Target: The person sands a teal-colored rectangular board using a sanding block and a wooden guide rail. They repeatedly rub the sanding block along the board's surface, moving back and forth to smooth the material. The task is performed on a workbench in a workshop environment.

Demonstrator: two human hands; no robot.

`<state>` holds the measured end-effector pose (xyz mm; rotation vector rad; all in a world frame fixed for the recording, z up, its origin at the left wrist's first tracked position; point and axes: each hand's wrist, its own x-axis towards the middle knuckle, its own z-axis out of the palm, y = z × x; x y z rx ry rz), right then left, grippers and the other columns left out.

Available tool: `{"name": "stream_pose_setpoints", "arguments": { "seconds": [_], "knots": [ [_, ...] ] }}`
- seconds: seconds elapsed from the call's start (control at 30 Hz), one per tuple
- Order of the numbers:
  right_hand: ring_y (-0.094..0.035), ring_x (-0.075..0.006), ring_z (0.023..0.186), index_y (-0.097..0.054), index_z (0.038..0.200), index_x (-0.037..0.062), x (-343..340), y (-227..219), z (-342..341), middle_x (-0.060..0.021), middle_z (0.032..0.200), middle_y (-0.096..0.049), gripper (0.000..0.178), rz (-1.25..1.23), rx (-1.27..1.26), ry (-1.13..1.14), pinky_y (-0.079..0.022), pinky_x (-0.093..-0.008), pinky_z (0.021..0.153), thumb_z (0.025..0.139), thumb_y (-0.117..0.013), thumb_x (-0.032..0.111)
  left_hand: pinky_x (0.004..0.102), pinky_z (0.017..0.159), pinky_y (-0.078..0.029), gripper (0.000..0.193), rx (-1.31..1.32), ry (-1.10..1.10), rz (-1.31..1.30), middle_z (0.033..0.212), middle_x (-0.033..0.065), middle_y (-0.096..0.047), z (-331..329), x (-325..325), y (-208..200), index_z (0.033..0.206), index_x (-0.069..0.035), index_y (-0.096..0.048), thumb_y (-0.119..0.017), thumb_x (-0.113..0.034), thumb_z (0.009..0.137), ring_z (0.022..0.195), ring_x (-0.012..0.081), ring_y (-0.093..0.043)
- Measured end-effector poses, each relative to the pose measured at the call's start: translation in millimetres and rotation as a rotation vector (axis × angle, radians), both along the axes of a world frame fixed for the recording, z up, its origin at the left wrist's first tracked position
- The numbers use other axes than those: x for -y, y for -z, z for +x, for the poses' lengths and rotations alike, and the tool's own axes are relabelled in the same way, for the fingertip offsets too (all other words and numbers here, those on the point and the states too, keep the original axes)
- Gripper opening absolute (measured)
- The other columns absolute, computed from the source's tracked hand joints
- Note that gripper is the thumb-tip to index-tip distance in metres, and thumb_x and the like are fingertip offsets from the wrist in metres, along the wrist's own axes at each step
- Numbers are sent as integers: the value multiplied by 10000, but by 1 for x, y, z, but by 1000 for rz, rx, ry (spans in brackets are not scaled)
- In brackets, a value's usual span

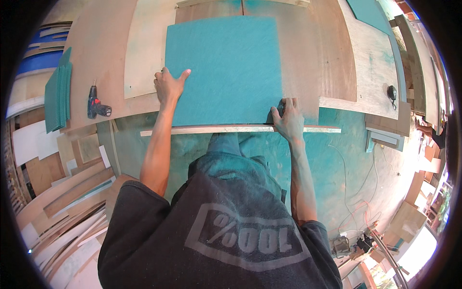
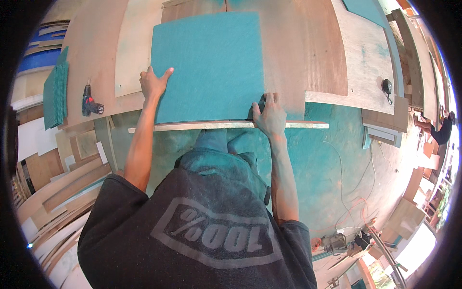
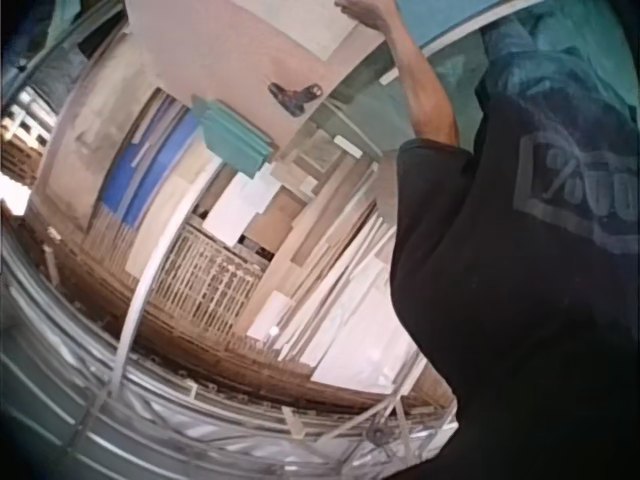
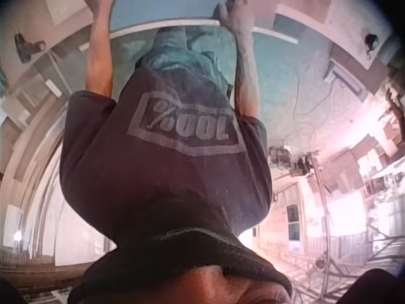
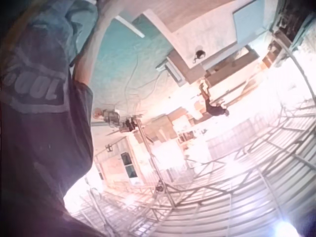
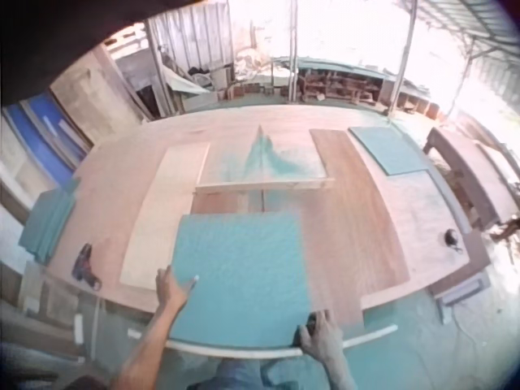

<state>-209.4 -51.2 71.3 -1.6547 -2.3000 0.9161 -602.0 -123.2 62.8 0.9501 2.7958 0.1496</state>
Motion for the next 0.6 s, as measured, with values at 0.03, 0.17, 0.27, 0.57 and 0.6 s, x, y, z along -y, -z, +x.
{"name": "stream_pose_setpoints", "arguments": {
  "seconds": [0.03,0.17,0.27,0.57,0.6],
  "knots": [
    [-687,-440,932,-578,1171,5,-1,-1,-1,-185,1163,-600,409,-7,7,-2,-558,-534,789,932,-730,301,525,984,-543,1028,-15,0,19,1274,283,-593,-2,2,5,1402,104,-555,-750,-727,829,1184,435,-613],
    [-686,-438,933,-575,1169,11,-1,1,0,-187,1150,-599,408,-29,19,6,-555,-533,769,919,-732,293,525,979,-540,1131,-20,-3,53,1248,291,-607,-7,5,13,1442,99,-546,-743,-796,779,1166,444,-629],
    [-686,-437,936,-570,1176,16,-1,4,3,-186,1148,-596,420,-27,7,17,-553,-534,763,907,-738,292,522,992,-536,1136,-2,1,68,1257,284,-608,-8,5,14,1449,100,-542,-758,-785,772,1174,433,-629],
    [-686,-428,893,-564,1165,37,1,8,1,-167,1127,-592,400,25,-8,12,-557,-529,742,905,-735,290,521,1007,-525,1078,11,-12,79,1257,282,-614,-7,7,10,1422,103,-562,-798,-727,776,1185,428,-622],
    [-688,-425,885,-567,1162,39,1,8,1,-166,1122,-594,397,22,-3,19,-558,-527,739,904,-733,292,517,1023,-520,1110,12,-15,78,1263,277,-617,-8,6,11,1437,95,-559,-792,-754,761,1193,420,-626]
  ]
}}
